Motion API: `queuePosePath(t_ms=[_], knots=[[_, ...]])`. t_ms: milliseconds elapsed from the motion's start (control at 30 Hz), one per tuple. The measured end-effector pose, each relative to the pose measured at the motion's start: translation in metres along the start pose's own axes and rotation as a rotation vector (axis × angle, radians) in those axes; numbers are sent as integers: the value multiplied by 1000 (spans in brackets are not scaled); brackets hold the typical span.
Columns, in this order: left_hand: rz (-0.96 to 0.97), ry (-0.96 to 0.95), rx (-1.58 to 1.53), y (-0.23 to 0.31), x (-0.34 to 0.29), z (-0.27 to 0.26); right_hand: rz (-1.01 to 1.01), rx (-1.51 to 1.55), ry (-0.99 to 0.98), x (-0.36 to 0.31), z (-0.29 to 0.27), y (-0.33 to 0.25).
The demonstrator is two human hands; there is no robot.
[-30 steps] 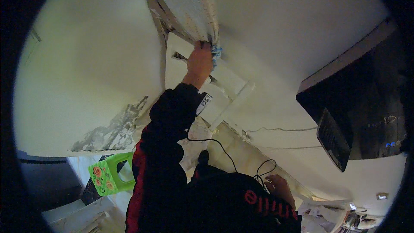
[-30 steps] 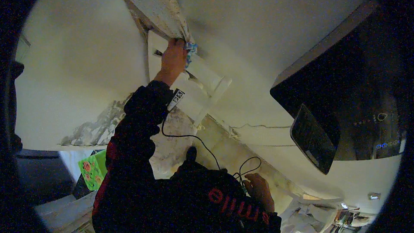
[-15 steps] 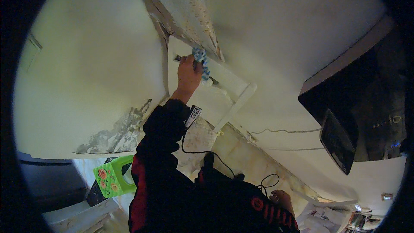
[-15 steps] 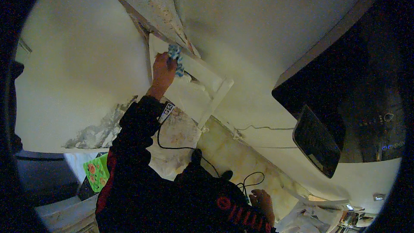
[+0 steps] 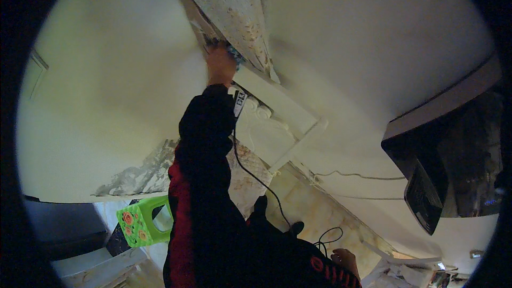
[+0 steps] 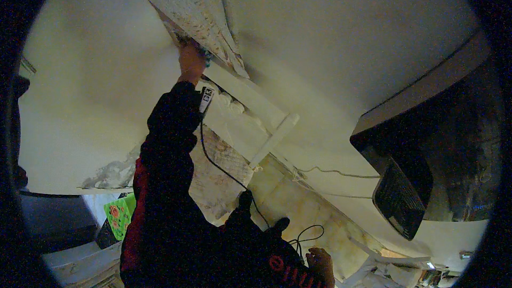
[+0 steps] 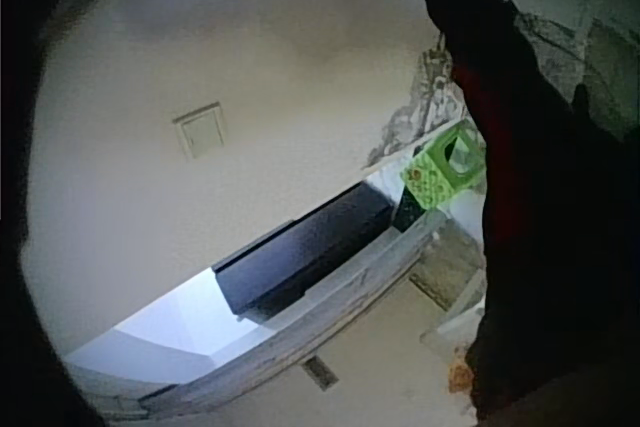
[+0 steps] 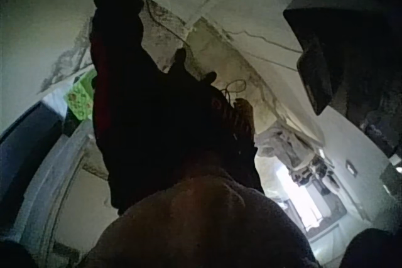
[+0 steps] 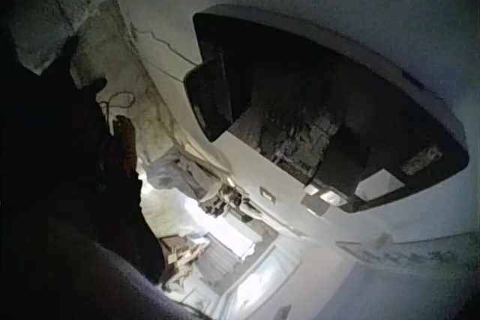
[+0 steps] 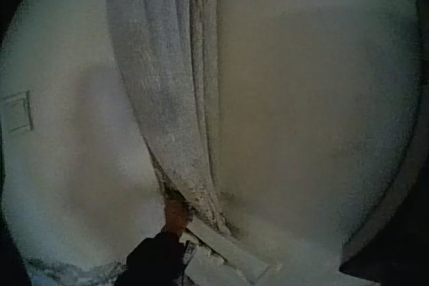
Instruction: The person wipes a dining table, a wall-mounted water dispenser, and a green plastic stool with a blue patterned cloth. They move a blue tumbler and a yellow bag on the table while cleaning, then wipe the wall and stool before placing the stool back.
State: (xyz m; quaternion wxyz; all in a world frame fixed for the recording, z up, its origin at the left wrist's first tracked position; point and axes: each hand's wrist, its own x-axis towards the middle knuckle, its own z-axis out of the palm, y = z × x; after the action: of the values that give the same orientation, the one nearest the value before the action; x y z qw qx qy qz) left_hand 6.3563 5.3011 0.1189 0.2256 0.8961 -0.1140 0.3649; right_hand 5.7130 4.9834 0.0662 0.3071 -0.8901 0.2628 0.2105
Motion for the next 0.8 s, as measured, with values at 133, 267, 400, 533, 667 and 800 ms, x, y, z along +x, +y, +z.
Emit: queuePosePath(t_ms=[133, 267, 400, 533, 667, 800], knots=[[0, -101, 10, 26, -30, 5, -209, -42, 34, 12, -4, -3], [42, -320, -162, 78, -139, 1, -250, -7, -58, 36, -22, -19], [-183, -806, -451, 144, -285, -54, -397, -23, -12, 56, -48, -41], [-400, -861, -692, 182, -360, -126, -614, 40, 21, 72, -58, -65], [-566, -858, -754, 198, -401, -198, -786, 149, -157, 72, -31, -94], [-770, -716, -865, 200, -432, -236, -991, 119, -325, 51, 19, -124]])
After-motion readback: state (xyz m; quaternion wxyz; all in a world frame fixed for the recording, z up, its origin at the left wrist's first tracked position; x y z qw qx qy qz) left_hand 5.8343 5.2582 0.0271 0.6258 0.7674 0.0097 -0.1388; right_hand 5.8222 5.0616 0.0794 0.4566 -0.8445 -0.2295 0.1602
